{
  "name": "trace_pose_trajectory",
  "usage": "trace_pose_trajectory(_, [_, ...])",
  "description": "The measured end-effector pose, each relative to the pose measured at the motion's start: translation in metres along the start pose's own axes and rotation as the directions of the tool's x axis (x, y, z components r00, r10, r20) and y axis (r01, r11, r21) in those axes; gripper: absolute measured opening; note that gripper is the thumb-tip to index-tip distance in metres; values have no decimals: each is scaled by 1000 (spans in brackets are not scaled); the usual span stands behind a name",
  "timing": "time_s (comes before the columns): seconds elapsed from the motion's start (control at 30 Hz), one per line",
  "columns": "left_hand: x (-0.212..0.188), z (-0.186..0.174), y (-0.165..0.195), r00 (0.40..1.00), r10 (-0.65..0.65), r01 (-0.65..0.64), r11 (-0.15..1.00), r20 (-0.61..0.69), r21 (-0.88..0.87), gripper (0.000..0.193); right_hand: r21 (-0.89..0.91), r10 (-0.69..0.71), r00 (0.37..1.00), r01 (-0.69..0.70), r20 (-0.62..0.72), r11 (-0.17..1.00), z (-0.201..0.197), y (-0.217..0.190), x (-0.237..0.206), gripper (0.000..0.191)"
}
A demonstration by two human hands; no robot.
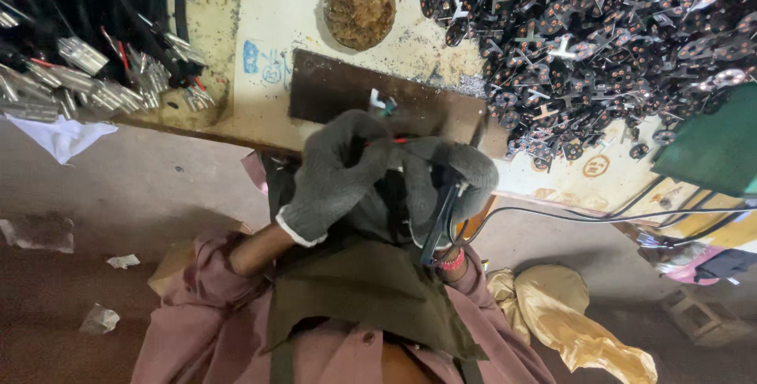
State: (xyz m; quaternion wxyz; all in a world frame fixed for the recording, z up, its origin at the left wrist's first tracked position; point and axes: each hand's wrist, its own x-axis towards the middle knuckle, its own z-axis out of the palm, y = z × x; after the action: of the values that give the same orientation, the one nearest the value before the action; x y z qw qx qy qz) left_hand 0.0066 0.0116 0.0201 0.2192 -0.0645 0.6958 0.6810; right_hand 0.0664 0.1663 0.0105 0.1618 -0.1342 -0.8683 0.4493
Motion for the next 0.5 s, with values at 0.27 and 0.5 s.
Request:
trace_pose_trajectory(0.27, [75,-54,42,803,595,-364,480,8,798,10,214,94,995,-83,-40,973,-9,35,8,41])
trace_pose_trajectory(0.5, [46,-48,65,910,388,-248,792,-147,557,6,-28,14,999,-16,-40,999,-4,38,6,37])
